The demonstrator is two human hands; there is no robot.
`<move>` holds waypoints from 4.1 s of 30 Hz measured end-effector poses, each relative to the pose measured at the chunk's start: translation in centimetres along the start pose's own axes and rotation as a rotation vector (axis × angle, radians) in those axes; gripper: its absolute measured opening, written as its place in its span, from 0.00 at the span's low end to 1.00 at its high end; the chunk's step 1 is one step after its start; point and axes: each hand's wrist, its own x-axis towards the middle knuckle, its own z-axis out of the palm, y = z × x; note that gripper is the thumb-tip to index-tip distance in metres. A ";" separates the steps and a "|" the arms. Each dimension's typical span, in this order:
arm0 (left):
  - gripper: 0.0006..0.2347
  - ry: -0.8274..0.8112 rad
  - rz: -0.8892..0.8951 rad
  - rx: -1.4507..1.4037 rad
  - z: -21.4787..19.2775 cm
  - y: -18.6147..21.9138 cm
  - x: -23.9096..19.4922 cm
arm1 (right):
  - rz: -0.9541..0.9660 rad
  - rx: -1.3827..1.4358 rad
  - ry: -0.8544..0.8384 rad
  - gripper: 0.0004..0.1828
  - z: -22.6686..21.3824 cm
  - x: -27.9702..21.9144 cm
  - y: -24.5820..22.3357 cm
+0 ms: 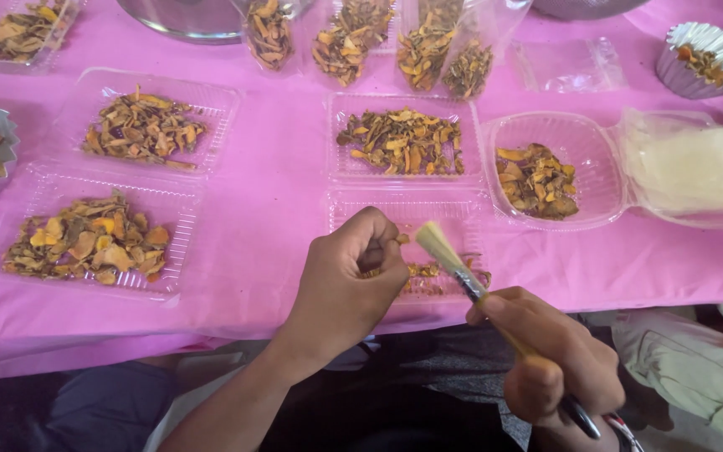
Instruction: The person uses a small brush to clean dried fruit pieces held in the left hand, sweeping debris into a plastic container. The person repeats this process for multiple pieces, occasionally adjusting the fruit with fingers.
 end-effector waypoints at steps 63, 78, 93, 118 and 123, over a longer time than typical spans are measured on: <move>0.11 -0.096 0.160 -0.160 0.1 0.8 -0.9 | 0.016 -0.087 -0.126 0.12 -1.1 1.4 -0.3; 0.09 -0.042 0.125 -0.032 0.2 0.6 -0.6 | -0.062 -0.027 -0.299 0.17 -1.3 1.0 0.2; 0.06 -0.227 0.243 0.027 -1.2 0.9 -1.3 | -0.042 -0.008 -0.120 0.10 2.7 3.8 2.6; 0.05 -0.044 0.238 0.428 -4.4 -2.2 0.0 | -0.094 -0.092 -0.566 0.10 -0.9 7.1 5.7; 0.06 -0.076 0.240 0.466 -4.4 -2.3 0.2 | -0.040 -0.252 -0.741 0.09 -1.3 6.4 6.4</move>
